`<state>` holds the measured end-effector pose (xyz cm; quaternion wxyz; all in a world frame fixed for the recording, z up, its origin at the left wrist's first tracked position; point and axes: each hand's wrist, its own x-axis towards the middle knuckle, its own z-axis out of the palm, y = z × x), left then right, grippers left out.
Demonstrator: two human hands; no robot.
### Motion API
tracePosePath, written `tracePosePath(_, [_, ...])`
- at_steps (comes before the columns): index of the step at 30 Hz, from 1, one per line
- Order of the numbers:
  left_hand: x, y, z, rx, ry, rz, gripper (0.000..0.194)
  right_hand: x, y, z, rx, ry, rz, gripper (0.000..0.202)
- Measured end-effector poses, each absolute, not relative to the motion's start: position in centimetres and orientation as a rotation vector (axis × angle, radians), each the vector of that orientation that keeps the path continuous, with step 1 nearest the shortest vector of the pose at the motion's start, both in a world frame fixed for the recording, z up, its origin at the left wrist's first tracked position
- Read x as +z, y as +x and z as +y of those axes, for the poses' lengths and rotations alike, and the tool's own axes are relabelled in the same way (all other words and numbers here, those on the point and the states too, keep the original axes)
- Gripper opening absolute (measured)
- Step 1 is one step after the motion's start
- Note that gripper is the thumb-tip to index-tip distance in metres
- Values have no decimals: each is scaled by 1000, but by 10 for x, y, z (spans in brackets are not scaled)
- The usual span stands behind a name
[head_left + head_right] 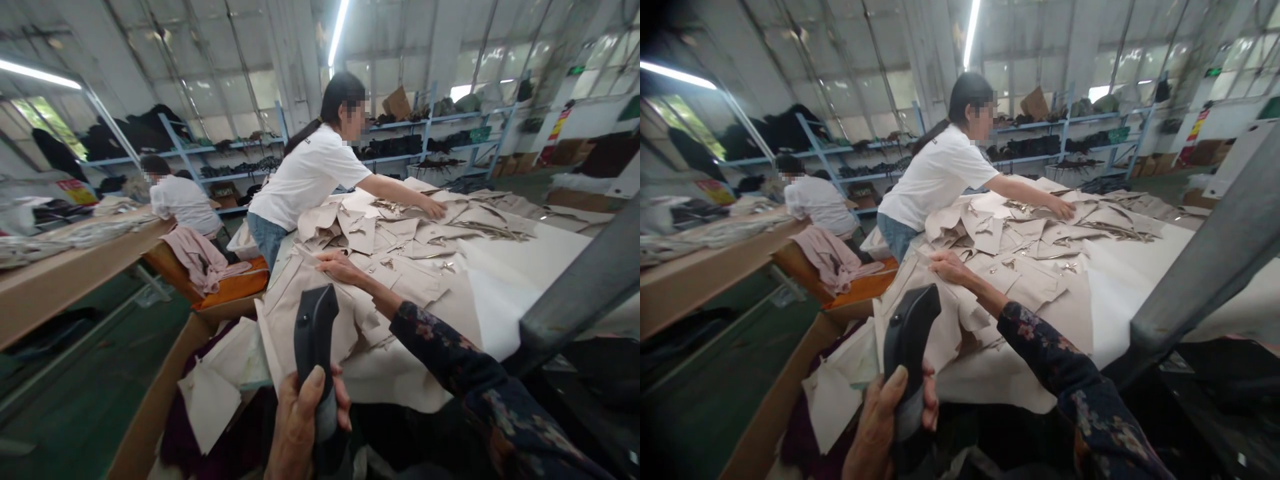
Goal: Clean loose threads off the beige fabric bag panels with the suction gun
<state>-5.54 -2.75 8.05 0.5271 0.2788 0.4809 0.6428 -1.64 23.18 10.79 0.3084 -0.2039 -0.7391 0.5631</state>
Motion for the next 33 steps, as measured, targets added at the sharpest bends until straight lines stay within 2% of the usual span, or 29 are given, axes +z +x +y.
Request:
tracePosePath(5, [81,-45,-32,1501,661,1129,39,117,-18,215,1447,-557,-1905,23])
tracePosePath(9, [78,-60,-38,1623,630,1176,43,149,3,225,1199,-523,-1993,30])
tracePosePath(12, [73,-76,-44,1722,585,1184,44,192,21,233,834,-504,-2130,38])
tracePosePath(15, [68,-86,-49,1775,537,1217,45,229,29,217,242,-548,-2257,40])
tracePosePath(17, [65,-89,-54,1796,479,1268,46,235,26,191,-120,-567,-2364,40])
tracePosePath(20, [63,-89,-63,1831,298,1360,45,204,9,145,-430,-501,-2625,42])
tracePosePath(23, [59,-91,-73,1927,175,1388,44,139,-12,107,-487,-408,-2820,36])
tracePosePath(28, [44,-102,-87,1981,99,1455,40,36,-36,83,-207,-286,-2979,35])
tracePosePath(31, [38,-107,-90,1969,51,1472,42,13,-41,87,-19,-309,-3008,43])
tracePosePath(33, [35,-110,-89,1973,42,1478,43,14,-42,95,134,-342,-3005,40])
